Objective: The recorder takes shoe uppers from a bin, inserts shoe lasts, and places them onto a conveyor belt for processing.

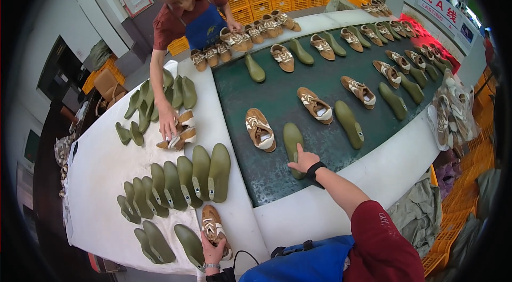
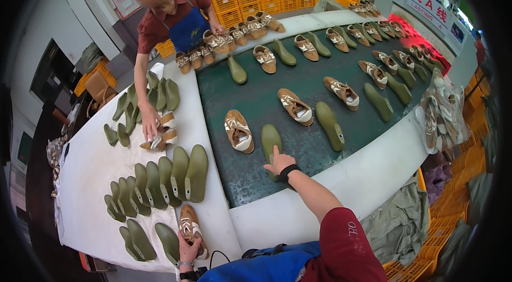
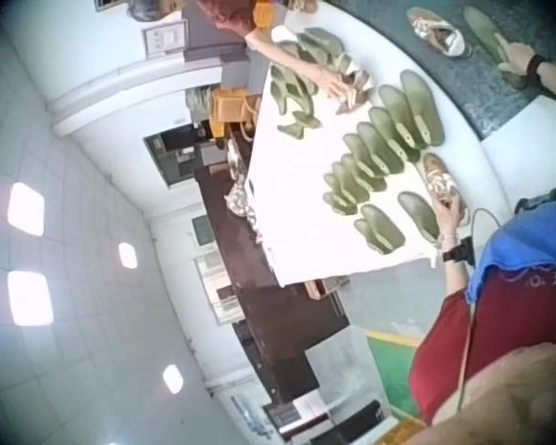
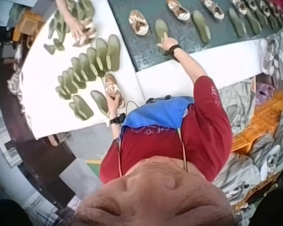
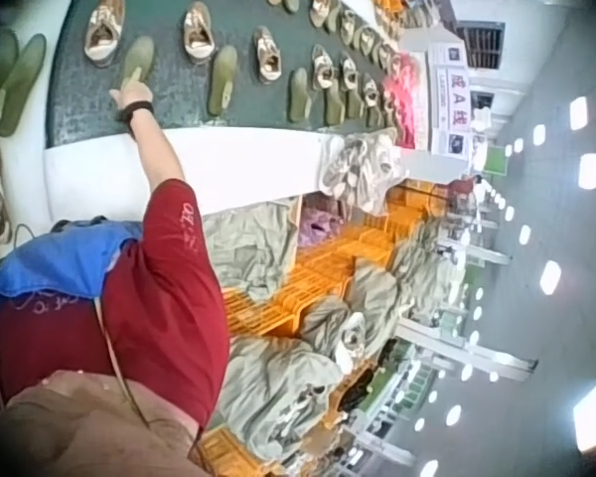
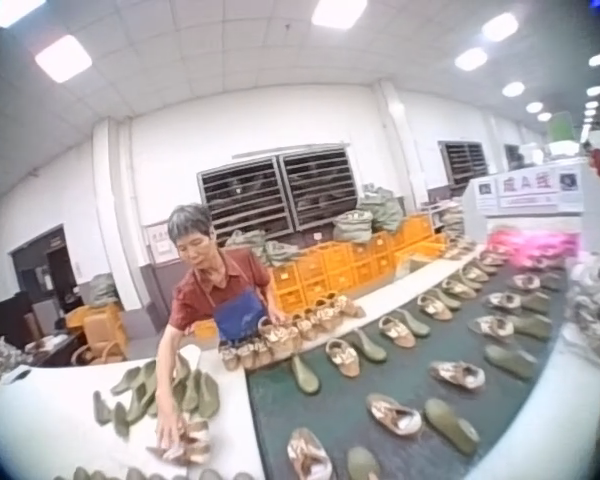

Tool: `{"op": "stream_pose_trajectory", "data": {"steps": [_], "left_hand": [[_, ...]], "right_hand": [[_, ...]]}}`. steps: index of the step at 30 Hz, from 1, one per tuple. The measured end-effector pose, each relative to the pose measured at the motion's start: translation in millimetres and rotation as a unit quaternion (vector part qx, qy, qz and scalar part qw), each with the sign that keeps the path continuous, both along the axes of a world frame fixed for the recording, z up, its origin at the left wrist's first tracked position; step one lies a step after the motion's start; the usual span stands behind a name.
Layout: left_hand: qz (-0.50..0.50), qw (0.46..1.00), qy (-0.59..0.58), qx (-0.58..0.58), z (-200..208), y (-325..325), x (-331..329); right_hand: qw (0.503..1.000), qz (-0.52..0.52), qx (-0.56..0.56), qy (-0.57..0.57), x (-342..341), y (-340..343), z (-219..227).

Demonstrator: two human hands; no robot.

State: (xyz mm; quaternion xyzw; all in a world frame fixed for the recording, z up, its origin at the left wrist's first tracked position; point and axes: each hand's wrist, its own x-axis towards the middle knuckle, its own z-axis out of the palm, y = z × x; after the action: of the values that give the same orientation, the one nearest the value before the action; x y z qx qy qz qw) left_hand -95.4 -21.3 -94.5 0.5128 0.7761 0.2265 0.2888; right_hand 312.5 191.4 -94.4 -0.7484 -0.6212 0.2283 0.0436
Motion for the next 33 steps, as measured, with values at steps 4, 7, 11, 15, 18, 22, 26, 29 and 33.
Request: {"op": "stream_pose_trajectory", "data": {"steps": [4, 7, 11, 15, 18, 22, 26, 29, 33], "left_hand": [[0.031, 0.999, -0.018, 0.011, -11.5, 0.5, -2.6], [0.047, 0.997, -0.057, 0.03, -15.4, 0.9, -3.0], [0.043, 0.997, -0.001, 0.06, -11.3, -4.9, 5.6], [-0.002, 0.98, 0.148, 0.13, 11.9, -8.9, 26.6], [-0.114, 0.967, 0.12, 0.193, 41.1, -8.8, 53.3], [-0.336, 0.907, 0.109, 0.231, 79.8, -2.6, 122.3], [-0.491, 0.813, 0.03, 0.312, 123.9, -1.0, 195.4], [-0.577, 0.761, -0.015, 0.296, 144.1, -3.8, 225.9], [-0.663, 0.7, -0.055, 0.259, 147.8, -12.9, 261.9]], "right_hand": [[1.0, 0.018, -0.01, 0.012, -9.4, -1.4, -12.4], [0.998, 0.064, 0.003, 0.005, -15.5, 1.2, -17.0], [0.997, 0.069, 0.021, 0.03, -18.2, -7.1, -12.4], [0.995, 0.077, 0.02, 0.053, 5.5, -40.3, 0.1], [0.988, 0.086, 0.049, 0.117, 43.5, -92.8, 13.8], [0.987, -0.012, 0.095, 0.126, 110.5, -194.5, 44.7], [0.95, -0.241, 0.194, 0.051, 187.1, -339.9, 96.5], [0.87, -0.402, 0.267, -0.098, 223.6, -476.7, 137.4], [0.668, -0.563, 0.333, -0.355, 215.1, -687.4, 192.9]]}}
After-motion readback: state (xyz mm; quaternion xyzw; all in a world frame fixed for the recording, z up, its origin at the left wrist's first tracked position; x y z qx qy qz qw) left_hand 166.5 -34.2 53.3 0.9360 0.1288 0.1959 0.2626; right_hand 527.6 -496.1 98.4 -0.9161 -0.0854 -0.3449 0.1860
